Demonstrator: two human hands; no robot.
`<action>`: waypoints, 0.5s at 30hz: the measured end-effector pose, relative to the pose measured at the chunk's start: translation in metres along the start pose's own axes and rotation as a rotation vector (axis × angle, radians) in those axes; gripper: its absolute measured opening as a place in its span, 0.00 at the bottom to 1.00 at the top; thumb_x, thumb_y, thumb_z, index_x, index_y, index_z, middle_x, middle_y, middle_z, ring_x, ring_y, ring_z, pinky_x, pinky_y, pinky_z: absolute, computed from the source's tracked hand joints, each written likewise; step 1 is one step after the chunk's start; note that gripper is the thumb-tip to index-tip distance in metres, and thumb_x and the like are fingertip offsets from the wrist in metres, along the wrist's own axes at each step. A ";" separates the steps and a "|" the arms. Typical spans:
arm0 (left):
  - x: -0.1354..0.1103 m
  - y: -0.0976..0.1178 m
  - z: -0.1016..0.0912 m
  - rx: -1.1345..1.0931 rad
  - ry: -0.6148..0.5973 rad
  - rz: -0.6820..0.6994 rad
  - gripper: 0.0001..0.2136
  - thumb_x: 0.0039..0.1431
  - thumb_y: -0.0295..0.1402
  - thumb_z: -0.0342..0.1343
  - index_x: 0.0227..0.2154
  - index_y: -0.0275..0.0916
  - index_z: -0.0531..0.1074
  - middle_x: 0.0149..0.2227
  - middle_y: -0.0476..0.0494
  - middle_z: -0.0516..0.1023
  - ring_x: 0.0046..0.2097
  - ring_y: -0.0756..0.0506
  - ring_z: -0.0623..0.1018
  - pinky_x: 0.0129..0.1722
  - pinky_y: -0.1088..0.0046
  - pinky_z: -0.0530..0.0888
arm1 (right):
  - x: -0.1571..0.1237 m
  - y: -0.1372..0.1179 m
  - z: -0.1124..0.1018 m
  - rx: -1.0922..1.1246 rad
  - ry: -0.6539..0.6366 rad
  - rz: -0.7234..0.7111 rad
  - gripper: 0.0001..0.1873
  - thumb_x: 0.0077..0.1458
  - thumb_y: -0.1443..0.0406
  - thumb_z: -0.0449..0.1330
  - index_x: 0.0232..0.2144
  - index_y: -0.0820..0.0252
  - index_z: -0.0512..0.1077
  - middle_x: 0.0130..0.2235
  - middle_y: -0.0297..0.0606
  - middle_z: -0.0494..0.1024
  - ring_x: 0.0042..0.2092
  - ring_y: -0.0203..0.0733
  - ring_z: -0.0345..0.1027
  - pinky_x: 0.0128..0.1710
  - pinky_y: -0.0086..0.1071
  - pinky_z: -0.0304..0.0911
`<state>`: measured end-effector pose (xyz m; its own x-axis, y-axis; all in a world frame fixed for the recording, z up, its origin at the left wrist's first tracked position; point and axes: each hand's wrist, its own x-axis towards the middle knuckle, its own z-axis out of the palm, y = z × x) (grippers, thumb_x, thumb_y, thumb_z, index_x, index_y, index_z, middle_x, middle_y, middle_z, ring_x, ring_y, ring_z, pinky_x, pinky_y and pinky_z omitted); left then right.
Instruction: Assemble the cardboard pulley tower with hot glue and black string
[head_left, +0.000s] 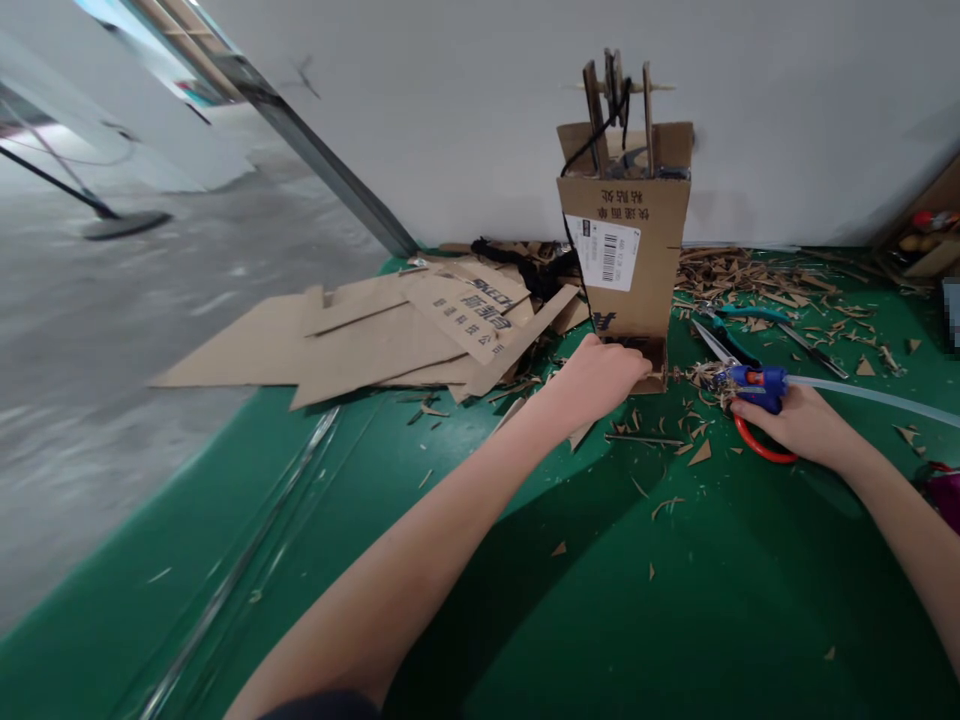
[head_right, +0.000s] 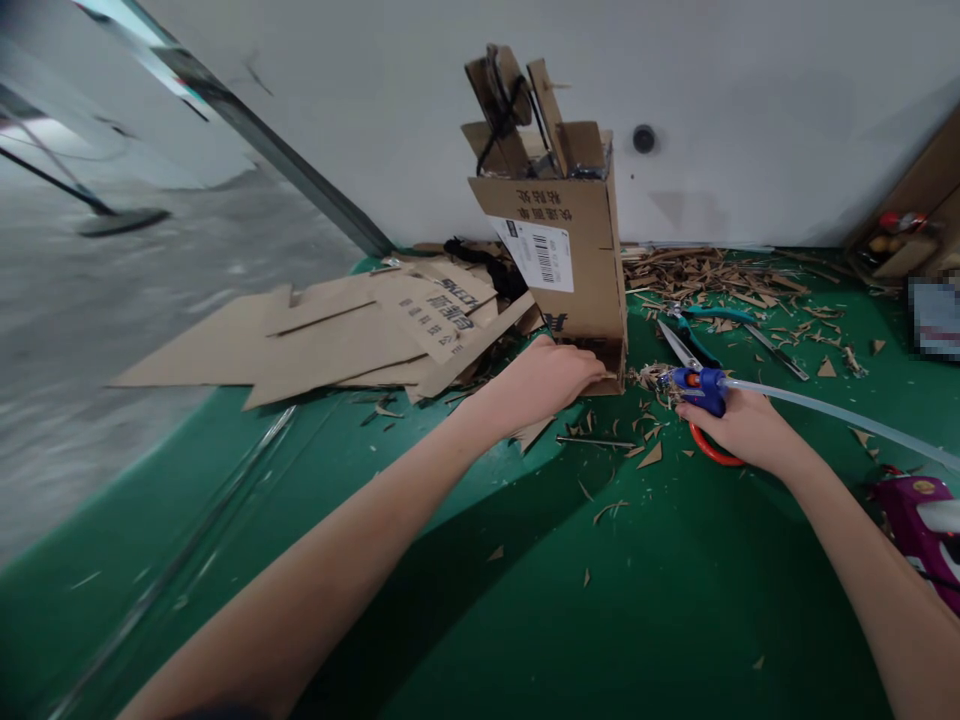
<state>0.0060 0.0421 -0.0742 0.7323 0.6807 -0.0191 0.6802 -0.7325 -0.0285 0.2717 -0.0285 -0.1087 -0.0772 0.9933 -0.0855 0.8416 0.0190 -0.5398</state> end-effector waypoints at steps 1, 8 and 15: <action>0.000 0.000 0.000 -0.004 0.001 -0.001 0.13 0.66 0.25 0.45 0.33 0.39 0.74 0.35 0.44 0.79 0.38 0.47 0.77 0.43 0.68 0.64 | 0.000 -0.001 0.000 0.004 0.002 -0.001 0.19 0.56 0.48 0.56 0.35 0.54 0.76 0.32 0.39 0.81 0.38 0.49 0.74 0.41 0.38 0.66; 0.001 0.004 -0.005 0.043 -0.014 -0.024 0.11 0.67 0.29 0.45 0.37 0.36 0.73 0.38 0.40 0.80 0.40 0.44 0.78 0.40 0.69 0.65 | 0.000 -0.004 -0.002 -0.028 -0.026 0.065 0.20 0.55 0.47 0.56 0.30 0.55 0.76 0.26 0.38 0.78 0.31 0.48 0.72 0.34 0.37 0.64; 0.003 0.005 -0.010 0.097 -0.052 -0.013 0.09 0.65 0.26 0.47 0.36 0.35 0.73 0.38 0.41 0.79 0.39 0.43 0.79 0.39 0.66 0.66 | 0.000 -0.002 -0.001 -0.028 -0.017 -0.010 0.19 0.55 0.48 0.55 0.31 0.55 0.75 0.28 0.39 0.79 0.33 0.48 0.73 0.35 0.36 0.64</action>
<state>0.0115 0.0401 -0.0646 0.7191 0.6914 -0.0696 0.6813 -0.7212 -0.1254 0.2703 -0.0287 -0.1064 -0.0948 0.9910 -0.0942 0.8551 0.0326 -0.5174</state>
